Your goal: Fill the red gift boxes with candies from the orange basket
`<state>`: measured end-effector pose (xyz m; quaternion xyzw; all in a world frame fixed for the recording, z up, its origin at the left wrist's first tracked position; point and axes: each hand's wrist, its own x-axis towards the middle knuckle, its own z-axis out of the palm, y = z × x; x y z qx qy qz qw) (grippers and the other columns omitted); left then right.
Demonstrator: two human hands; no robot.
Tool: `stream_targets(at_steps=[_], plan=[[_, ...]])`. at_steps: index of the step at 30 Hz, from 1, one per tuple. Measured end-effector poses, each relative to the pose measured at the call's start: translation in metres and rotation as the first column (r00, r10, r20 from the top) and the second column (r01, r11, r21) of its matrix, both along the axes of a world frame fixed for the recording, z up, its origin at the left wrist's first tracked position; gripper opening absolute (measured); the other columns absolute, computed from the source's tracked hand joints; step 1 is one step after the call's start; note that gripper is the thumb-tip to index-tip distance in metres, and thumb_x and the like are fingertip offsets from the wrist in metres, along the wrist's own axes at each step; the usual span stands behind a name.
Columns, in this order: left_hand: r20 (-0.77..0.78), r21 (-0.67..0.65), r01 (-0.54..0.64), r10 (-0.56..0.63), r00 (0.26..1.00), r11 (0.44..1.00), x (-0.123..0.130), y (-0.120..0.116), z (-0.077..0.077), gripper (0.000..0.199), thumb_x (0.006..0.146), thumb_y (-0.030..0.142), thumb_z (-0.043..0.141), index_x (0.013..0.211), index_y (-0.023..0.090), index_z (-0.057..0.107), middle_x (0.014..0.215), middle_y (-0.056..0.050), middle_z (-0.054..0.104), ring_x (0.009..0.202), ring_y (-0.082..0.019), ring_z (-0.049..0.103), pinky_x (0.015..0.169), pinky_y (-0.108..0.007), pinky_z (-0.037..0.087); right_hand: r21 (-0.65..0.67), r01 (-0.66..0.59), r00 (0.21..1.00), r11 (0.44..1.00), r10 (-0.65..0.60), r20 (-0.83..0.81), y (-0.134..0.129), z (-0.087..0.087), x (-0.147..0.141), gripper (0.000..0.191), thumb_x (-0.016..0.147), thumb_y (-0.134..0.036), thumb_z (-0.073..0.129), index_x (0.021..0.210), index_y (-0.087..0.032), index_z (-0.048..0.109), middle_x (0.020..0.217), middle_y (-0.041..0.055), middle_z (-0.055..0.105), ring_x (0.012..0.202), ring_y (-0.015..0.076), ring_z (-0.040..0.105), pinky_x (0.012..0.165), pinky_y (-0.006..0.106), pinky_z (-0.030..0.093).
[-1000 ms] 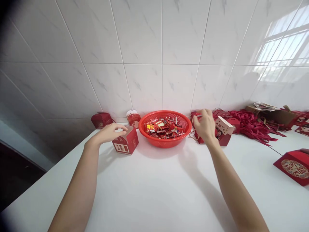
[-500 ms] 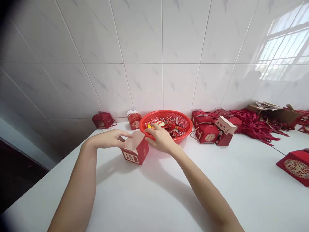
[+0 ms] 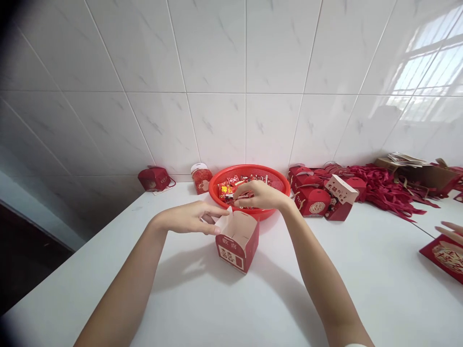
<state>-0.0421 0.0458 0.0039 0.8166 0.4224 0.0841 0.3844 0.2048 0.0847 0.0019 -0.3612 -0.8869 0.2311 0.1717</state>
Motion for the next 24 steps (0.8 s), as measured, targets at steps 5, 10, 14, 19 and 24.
stream_targets(at_steps=[5, 10, 14, 19, 24], plan=[[0.073, -0.066, 0.048, -0.043, 0.996, 0.997, 0.002, 0.005, -0.003, 0.059, 0.084, 0.053, 0.061, 0.137, 0.027, 0.057, 0.139, -0.006, 0.059, 0.116, -0.023, 0.062, 0.092, -0.030, 0.052, 0.017, 0.297, 0.940, 0.955, -0.295, 0.171, 0.035, -0.036, 0.012, 0.019, 0.083, -0.031, 0.063, 0.092, -0.018, 0.072, 0.098, 0.0071, 0.074, 0.093, 0.0241, 0.066, 0.080, 0.030, 0.048], [0.207, 0.138, -0.161, 0.130, 0.970, 0.977, 0.002, 0.024, -0.020, 0.050, 0.085, 0.051, 0.060, 0.126, 0.023, 0.065, 0.134, -0.006, 0.064, 0.123, -0.025, 0.058, 0.104, -0.035, 0.046, -0.126, 0.312, 0.873, 0.942, -0.232, 0.428, 0.059, -0.058, 0.007, 0.039, 0.074, -0.040, 0.070, 0.111, -0.026, 0.073, 0.108, 0.0074, 0.073, 0.095, 0.0293, 0.068, 0.077, 0.034, 0.051], [0.193, 0.193, -0.153, 0.116, 0.974, 0.969, 0.020, 0.053, -0.037, 0.039, 0.086, 0.040, 0.057, 0.116, 0.020, 0.071, 0.123, -0.006, 0.070, 0.113, -0.023, 0.064, 0.099, -0.031, 0.049, -0.123, 0.311, 0.828, 0.942, -0.205, 0.522, 0.065, -0.060, -0.003, 0.054, 0.073, -0.033, 0.070, 0.127, -0.031, 0.065, 0.125, 0.0091, 0.068, 0.108, 0.0358, 0.064, 0.082, 0.042, 0.052], [-0.328, 0.154, 0.038, 0.014, 0.945, 0.987, 0.060, 0.096, -0.043, 0.033, 0.078, 0.024, 0.056, 0.104, 0.021, 0.076, 0.114, -0.003, 0.073, 0.102, -0.023, 0.066, 0.085, -0.026, 0.049, -0.123, 0.288, 0.824, 0.950, -0.180, 0.538, 0.063, -0.061, -0.006, 0.054, 0.075, -0.027, 0.066, 0.129, -0.031, 0.063, 0.131, 0.0087, 0.064, 0.117, 0.0357, 0.060, 0.090, 0.045, 0.050], [-0.598, 0.061, 0.096, -0.041, 0.800, 0.994, 0.084, 0.124, -0.048, 0.043, 0.068, 0.028, 0.065, 0.111, 0.027, 0.073, 0.127, -0.005, 0.068, 0.105, -0.027, 0.064, 0.079, -0.028, 0.049, -0.143, 0.286, 0.821, 0.948, -0.166, 0.546, 0.067, -0.062, -0.005, 0.054, 0.075, -0.026, 0.066, 0.129, -0.030, 0.063, 0.134, 0.0094, 0.063, 0.117, 0.0344, 0.061, 0.092, 0.045, 0.050]])
